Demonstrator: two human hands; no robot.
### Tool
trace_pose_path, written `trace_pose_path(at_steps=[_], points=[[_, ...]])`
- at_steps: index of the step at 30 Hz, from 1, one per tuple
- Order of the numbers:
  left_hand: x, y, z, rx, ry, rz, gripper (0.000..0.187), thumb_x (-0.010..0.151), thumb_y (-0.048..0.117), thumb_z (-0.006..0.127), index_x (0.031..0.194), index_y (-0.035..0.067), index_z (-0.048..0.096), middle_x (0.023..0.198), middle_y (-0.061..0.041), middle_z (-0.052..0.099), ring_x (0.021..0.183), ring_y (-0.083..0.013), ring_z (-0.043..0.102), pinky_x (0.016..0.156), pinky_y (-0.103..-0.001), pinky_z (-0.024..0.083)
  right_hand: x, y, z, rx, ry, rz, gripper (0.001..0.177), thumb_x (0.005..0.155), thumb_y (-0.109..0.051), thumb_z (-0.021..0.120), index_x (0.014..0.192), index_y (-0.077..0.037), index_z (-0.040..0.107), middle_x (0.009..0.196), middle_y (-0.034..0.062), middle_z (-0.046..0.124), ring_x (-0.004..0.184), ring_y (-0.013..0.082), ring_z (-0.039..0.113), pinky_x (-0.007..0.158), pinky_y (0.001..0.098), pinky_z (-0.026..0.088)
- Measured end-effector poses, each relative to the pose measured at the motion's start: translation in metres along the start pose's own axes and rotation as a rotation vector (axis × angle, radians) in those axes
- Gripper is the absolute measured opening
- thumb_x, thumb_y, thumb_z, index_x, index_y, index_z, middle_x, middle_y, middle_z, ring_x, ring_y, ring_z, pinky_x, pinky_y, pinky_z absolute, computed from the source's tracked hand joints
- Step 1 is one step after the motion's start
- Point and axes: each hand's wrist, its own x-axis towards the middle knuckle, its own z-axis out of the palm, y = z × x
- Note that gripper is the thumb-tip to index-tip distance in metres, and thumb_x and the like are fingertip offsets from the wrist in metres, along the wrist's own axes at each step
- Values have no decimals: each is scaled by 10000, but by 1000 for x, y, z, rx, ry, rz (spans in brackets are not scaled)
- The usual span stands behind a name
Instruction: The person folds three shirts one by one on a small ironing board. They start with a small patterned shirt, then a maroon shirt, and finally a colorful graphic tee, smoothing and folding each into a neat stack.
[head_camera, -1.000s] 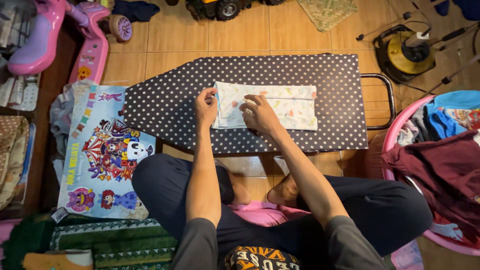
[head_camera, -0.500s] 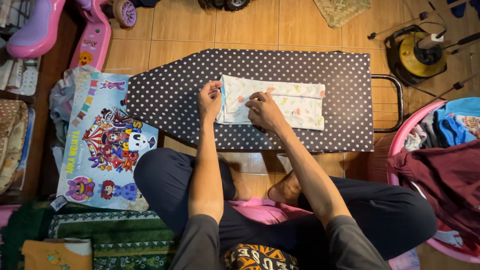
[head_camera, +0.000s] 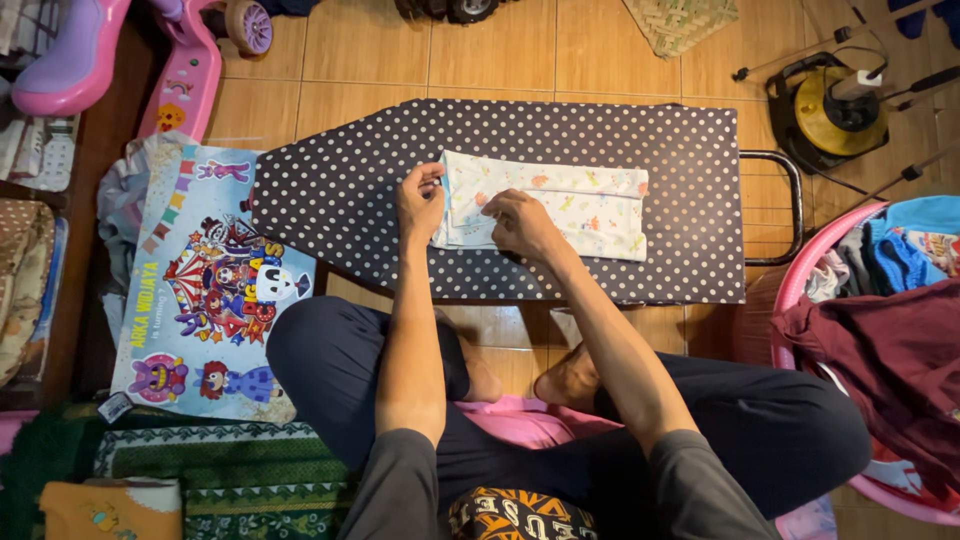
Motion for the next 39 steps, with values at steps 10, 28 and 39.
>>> trace_pose_path(at_steps=[10,28,39], points=[[-4,13,-1,139,-143,183,403,722,-68,585,1045,59,789,1085,-128,754,1011,-241,712,894,-315,549,13,-13,12,104,200,240,179,846,-87,709,1006,-28,762,868,135,700,717,189,668,662,317,544],[10,-12,20,-34,-152,-103,359,866,208,790,1158,34,673,974,-111,773,858,-167,713,746,-304,567,43,10,16,83,350,420,318,888,-239,733,1137,-44,693,908,155,734,757,273,763,664,373,578],[5,14,28,223,104,-4,190,914,210,720,960,26,715,769,-116,764,667,-221,754,623,-333,563,44,15,16,35,381,378,296,877,-206,763,1114,-45,691,963,132,698,772,278,728,703,378,575]])
